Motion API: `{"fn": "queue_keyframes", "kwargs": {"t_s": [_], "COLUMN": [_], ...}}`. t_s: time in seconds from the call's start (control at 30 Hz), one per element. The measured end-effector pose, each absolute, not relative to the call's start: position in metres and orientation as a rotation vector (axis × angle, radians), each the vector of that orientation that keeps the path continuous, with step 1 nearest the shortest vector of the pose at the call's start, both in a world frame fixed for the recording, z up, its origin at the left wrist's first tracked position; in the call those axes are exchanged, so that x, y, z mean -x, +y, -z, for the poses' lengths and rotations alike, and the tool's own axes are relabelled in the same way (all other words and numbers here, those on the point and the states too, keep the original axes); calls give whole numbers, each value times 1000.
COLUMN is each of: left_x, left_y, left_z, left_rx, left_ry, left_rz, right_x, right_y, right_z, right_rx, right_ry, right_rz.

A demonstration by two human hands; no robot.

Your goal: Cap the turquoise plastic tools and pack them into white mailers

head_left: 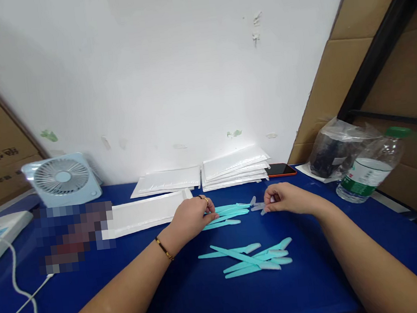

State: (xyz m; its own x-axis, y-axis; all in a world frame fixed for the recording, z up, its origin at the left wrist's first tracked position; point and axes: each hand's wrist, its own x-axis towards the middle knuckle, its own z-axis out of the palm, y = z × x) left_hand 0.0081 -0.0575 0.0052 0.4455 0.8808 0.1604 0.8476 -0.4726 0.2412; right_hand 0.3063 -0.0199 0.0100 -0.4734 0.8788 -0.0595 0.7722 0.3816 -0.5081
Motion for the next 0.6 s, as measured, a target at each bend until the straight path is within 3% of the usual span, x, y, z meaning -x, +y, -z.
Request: {"fn": "queue_keyframes", "kwargs": {"t_s": [0.23,0.47,0.6], "left_x": [-17,-32,-32], "left_y": [-65,-66,-60], "left_z": [0,8,8], "left_rx": [-2649,-2599,-2547], "left_ry": [1496,1419,1532], "left_rz": [-226,-297,-419], "right_x": [-273,-252,-276], "right_y": [-36,-42,-32], "right_z": [-4,3,-4], "right_rx": [1275,1151,1332], "right_ry": [-2476,-2674,-2505], "right_rz": [-679,-649,-628]}}
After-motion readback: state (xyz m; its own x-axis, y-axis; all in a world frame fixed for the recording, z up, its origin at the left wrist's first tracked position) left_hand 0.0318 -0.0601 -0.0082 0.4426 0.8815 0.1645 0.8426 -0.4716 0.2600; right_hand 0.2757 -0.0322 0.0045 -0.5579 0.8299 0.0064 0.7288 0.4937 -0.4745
